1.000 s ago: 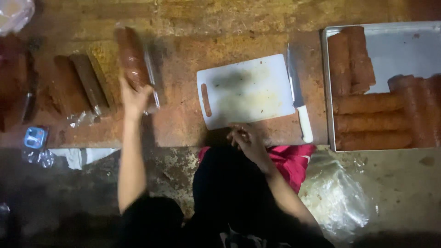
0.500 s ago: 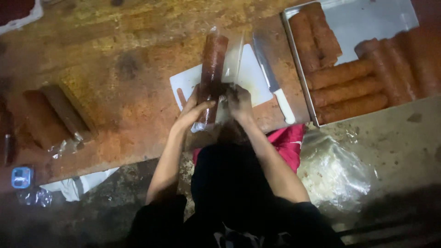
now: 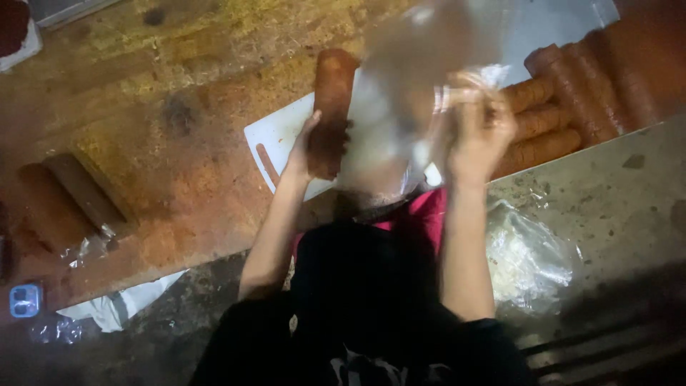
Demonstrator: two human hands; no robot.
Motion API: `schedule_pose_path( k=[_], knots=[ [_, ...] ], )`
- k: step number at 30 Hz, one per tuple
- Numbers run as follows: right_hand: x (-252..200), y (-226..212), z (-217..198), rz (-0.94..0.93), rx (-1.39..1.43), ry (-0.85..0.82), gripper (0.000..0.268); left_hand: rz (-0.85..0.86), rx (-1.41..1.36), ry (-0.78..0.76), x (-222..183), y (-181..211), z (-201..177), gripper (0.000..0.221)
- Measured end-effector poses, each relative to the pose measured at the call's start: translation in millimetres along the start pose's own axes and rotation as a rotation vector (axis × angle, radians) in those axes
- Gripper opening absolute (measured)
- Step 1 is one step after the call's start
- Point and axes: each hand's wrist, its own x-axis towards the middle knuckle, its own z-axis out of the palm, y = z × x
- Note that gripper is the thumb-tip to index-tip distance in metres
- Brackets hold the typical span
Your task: Slicing long cylindrical food rolls into smaller pieces and placing them in a tray
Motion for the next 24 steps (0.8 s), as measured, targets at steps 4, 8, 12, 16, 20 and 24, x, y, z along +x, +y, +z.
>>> schedule_pose_path(
  k=[4, 8, 12, 16, 20, 24],
  knots=[
    [-5.8, 35.0, -105.8, 0.055, 0.446, 0.179, 0.027, -0.079, 0.183, 0.052, 0.2, 27.6, 18.2, 0.054],
    [-51.5, 88.4, -210.9, 0.323, 0.67, 0.24, 0.01, 0.147, 0.668, 0.042, -5.7, 53.3, 22.2, 0.071],
    [-132.3, 143.7, -286.8, 0.532, 0.511, 1.029, 0.013, 0.23, 1.813, 0.001, 1.4, 71.9, 18.9, 0.042],
    [-239.5, 212.9, -346.6, 0.715, 0.345, 0.915, 0.005, 0.031, 1.815, 0.305, 18.1, 45.6, 11.1, 0.097],
    [-302.1, 262.8, -384.5, 0.84, 0.276, 0.977, 0.017, 0.05, 1.853, 0.438, 32.1, 31.6, 25.1, 0.091],
    [-313.0, 273.0, -381.1, 0.79, 0.002, 0.842, 0.019, 0.131, 1.973, 0.488, 59.5, 15.2, 6.5, 0.084]
  ],
)
